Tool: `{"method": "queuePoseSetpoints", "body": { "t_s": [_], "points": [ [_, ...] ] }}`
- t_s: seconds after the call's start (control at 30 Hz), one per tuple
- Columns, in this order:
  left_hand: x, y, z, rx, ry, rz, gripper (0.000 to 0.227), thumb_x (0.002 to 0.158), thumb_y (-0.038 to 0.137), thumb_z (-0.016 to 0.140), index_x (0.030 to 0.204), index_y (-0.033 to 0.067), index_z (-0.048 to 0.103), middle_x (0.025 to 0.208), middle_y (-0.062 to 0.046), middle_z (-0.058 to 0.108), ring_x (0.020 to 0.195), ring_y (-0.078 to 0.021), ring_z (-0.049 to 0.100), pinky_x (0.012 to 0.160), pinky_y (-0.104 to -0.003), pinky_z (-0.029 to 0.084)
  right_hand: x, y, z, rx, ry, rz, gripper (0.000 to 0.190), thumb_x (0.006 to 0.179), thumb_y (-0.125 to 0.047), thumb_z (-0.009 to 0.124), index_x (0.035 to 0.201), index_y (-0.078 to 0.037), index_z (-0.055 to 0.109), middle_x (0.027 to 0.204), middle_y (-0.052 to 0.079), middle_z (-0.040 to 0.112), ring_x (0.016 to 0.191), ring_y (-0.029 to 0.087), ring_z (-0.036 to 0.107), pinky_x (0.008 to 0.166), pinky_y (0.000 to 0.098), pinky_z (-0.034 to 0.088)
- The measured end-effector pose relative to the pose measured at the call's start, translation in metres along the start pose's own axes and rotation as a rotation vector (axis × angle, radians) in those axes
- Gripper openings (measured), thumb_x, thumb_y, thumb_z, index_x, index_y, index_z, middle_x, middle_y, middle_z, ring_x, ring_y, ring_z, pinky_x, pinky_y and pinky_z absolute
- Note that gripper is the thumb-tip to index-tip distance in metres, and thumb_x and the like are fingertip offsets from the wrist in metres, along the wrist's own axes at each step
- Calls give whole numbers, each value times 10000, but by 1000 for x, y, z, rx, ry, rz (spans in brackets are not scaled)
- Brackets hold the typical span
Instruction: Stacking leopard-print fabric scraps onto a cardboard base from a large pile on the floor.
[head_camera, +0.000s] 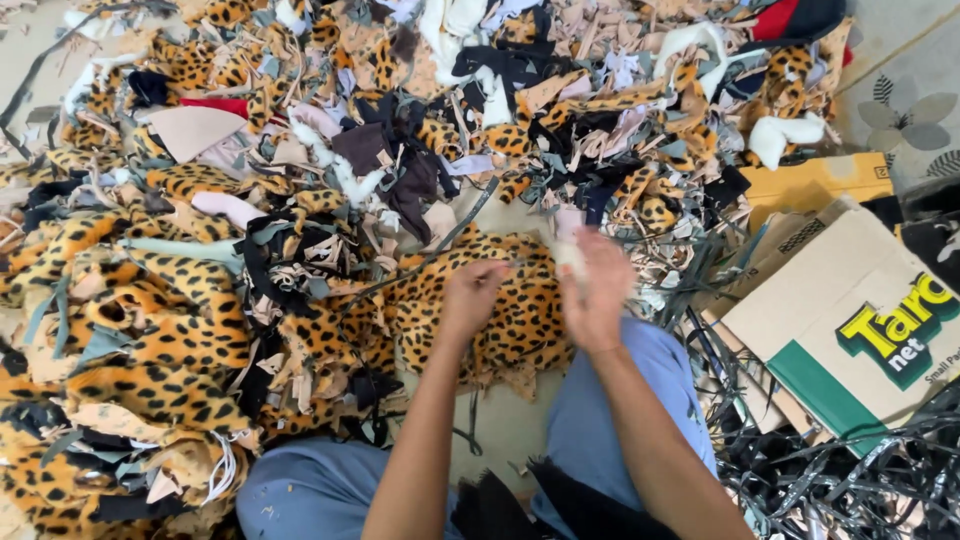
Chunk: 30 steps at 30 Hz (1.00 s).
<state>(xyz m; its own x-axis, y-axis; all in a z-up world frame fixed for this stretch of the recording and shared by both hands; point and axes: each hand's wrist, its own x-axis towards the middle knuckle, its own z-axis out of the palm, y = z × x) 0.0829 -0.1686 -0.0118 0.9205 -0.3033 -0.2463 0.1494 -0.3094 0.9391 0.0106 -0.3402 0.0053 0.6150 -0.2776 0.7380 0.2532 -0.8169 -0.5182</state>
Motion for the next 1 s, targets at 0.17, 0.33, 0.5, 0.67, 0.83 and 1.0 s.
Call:
{"method": "queuePoseSetpoints", "body": {
  "t_s": [0.17,0.33,0.5,0.67,0.83,1.0],
  "points": [
    [-1,15,0,160,-142,2,178,906,189,692,1038,163,810,1029,-138,748,1013,-350,703,850,-454,582,-50,21,29,2,-563,234,306,1092,-392,460,1103,-195,694,959,-30,724,1147,195,619,1104,473,232],
    [18,-33,-53,469,63,197,268,934,282,637,1121,160,785,1083,-183,700,1064,-432,652,898,-544,558,-53,40,34,117,-569,335,238,1073,-294,531,911,-214,686,780,-81,660,898,173,611,872,299,475],
    [-33,-50,-130,974,285,-94,498,1130,445,269,1532,204,436,1543,-175,418,1453,-420,343,1136,-716,219,-28,18,19,437,-598,603,396,1114,-274,489,766,-108,581,644,8,506,654,191,534,710,351,476],
    [-14,-171,-193,808,241,137,496,1130,363,297,1576,180,413,1498,-244,449,1411,-449,391,1132,-594,356,-34,24,24,449,-658,621,337,1071,-228,573,769,-95,642,604,15,511,624,178,522,670,358,485],
    [43,-306,-239,970,354,125,455,1099,486,392,1430,246,592,1195,-122,665,1177,-317,639,1052,-444,488,-19,7,21,483,-700,659,378,1079,-189,554,724,-66,600,574,44,452,613,173,454,653,342,460],
    [52,-262,-281,710,231,39,284,1064,313,487,1132,157,714,988,-192,745,1026,-409,684,931,-506,527,-19,7,24,452,-731,687,363,1064,-168,559,722,-48,571,571,60,445,631,182,451,651,356,456]
  ]
}}
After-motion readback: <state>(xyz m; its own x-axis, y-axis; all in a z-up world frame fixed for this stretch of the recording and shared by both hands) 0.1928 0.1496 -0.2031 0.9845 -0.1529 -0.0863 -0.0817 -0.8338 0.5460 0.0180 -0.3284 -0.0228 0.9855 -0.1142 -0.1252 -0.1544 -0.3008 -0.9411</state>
